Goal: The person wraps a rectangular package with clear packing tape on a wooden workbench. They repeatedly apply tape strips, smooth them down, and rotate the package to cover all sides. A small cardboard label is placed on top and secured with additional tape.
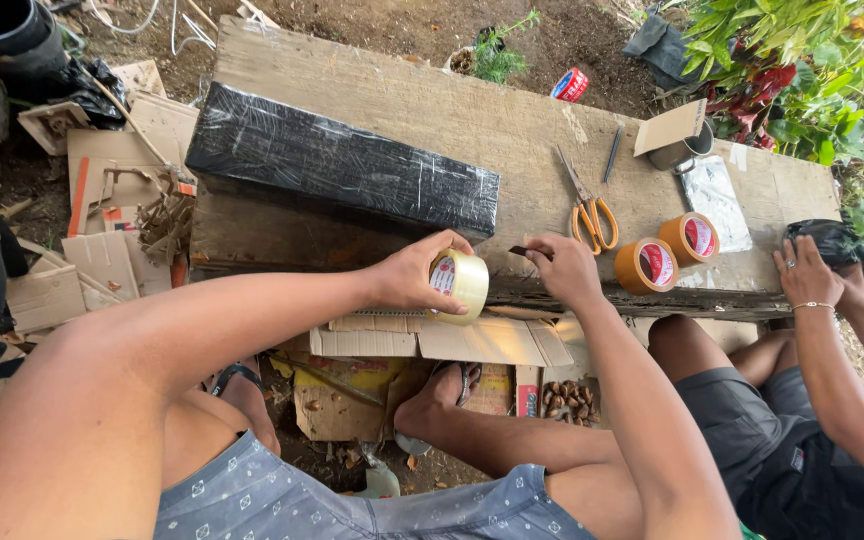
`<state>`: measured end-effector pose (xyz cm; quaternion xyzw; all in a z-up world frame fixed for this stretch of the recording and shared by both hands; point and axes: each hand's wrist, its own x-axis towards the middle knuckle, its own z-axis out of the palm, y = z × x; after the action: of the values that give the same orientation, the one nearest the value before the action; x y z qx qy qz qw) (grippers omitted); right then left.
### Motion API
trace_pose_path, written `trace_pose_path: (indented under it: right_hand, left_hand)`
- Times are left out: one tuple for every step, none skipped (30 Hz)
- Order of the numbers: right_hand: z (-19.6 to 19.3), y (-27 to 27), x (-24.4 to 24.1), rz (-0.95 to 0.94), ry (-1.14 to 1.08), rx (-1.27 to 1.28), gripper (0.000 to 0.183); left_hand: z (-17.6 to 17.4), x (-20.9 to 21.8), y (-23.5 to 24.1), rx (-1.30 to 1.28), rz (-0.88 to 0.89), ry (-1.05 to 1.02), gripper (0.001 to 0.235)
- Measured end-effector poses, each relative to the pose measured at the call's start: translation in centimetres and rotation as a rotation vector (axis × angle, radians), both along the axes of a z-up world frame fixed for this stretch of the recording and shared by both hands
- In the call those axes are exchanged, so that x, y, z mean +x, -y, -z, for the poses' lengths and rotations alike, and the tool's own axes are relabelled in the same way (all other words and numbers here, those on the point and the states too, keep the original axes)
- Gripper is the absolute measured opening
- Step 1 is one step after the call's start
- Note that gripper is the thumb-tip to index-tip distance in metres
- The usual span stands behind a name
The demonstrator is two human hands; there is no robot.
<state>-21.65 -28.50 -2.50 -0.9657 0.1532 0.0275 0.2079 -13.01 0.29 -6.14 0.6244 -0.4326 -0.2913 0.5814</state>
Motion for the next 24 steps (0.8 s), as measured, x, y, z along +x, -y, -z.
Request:
trace_pose_path:
  right_hand:
    - [0.6,0.6,-0.1,-0.007,0.08,-0.084,0.023]
    - [1.0,0.9,0.1,-0.02,0.162,-0.167,0.026]
    - [1.0,1.0,0.5,-0.031,0.246,-0.251,0.03]
    - [0.9,0.7,1.2,-0.127,0.335,-0.264,0.038]
    - [0.6,0.2,2.0,-0.223,0.424,-0.277,0.048]
    - [0.2,-0.4,2.4,-0.316,0.507,-0.287,0.058]
    - [-0.3,-1.1,3.3,-0.383,0.466,-0.297,0.063]
    - [-0.5,-2.0,4.0,-0.437,0.418,-0.304,0.068]
    - [-0.6,-3.1,5.0,-0.497,0.393,-0.335,0.072]
    - [-1.0,-4.0,6.4,-0.559,0.373,-0.37,0.077]
    - [-1.4,-4.5,6.8,-0.621,0.353,-0.405,0.082]
    - [-1.8,-4.9,7.2,-0.634,0.321,-0.38,0.084]
    - [-2.1,-5.3,7.5,-0.647,0.288,-0.355,0.085]
    - [-2.4,-5.6,7.8,-0.667,0.251,-0.329,0.087]
    - [-2.7,-5.9,8.0,-0.679,0.24,-0.343,0.09]
    - [-3.0,-5.9,8.0,-0.693,0.227,-0.359,0.092]
    - [-3.3,-6.0,8.0,-0.707,0.214,-0.375,0.095]
    - [-3.6,-6.1,8.0,-0.721,0.205,-0.393,0.098]
    - [-3.9,-6.2,7.9,-0.734,0.196,-0.411,0.101]
    - [-4.3,-6.4,8.0,-0.751,0.187,-0.43,0.105]
    - [-4.7,-6.5,7.9,-0.706,0.124,-0.368,0.107]
    - [-5.3,-6.7,8.1,-0.671,0.067,-0.312,0.109]
    - [-5.8,-7.0,8.2,-0.636,0.008,-0.256,0.111]
    - [-6.2,-7.5,8.7,-0.609,-0.029,-0.286,0.119]
  left_hand:
    - [0.0,-0.1,0.2,-0.001,0.01,-0.03,0.086]
    - [0.0,-0.1,0.3,-0.002,0.014,-0.058,0.088]
    - [0.1,0.0,0.4,0.01,0.011,-0.053,0.089]
    - [0.1,0.0,0.4,0.023,0.006,-0.051,0.09]
    - [0.2,0.2,0.5,0.035,0.001,-0.05,0.09]
    - [0.4,0.3,0.5,0.029,0.0,-0.044,0.091]
    - [0.7,0.4,0.5,0.022,-0.001,-0.039,0.092]
    - [1.0,0.2,0.6,0.02,0.011,-0.039,0.092]
    - [1.4,0.0,0.7,0.015,0.007,-0.035,0.094]
    - [1.5,0.2,0.8,0.005,0.0,-0.024,0.095]
    - [1.7,0.4,1.0,-0.005,-0.006,-0.013,0.097]
    - [1.8,0.5,1.1,0.075,0.003,0.061,0.097]
    - [1.9,0.5,1.0,0.154,0.012,0.135,0.097]
    - [2.1,0.2,1.0,0.233,0.017,0.203,0.097]
    - [2.2,-0.3,0.6,0.33,0.086,0.162,0.099]
    - [2.3,-1.2,0.3,0.424,0.153,0.117,0.102]
    - [2.3,-2.0,0.1,0.534,0.291,0.106,0.1]
    - [2.1,-2.6,-0.2,0.645,0.436,0.099,0.099]
    - [1.8,-3.0,-0.5,0.699,0.549,0.128,0.097]
    - [1.3,-3.3,-0.8,0.751,0.659,0.155,0.096]
    - [0.7,-3.5,-1.1,0.802,0.771,0.182,0.094]
    - [0.0,-3.3,-1.3,0.834,0.829,0.243,0.093]
    - [-0.8,-3.1,-1.5,0.866,0.886,0.304,0.092]
    - [-1.6,-2.6,-2.0,0.904,0.929,0.361,0.09]
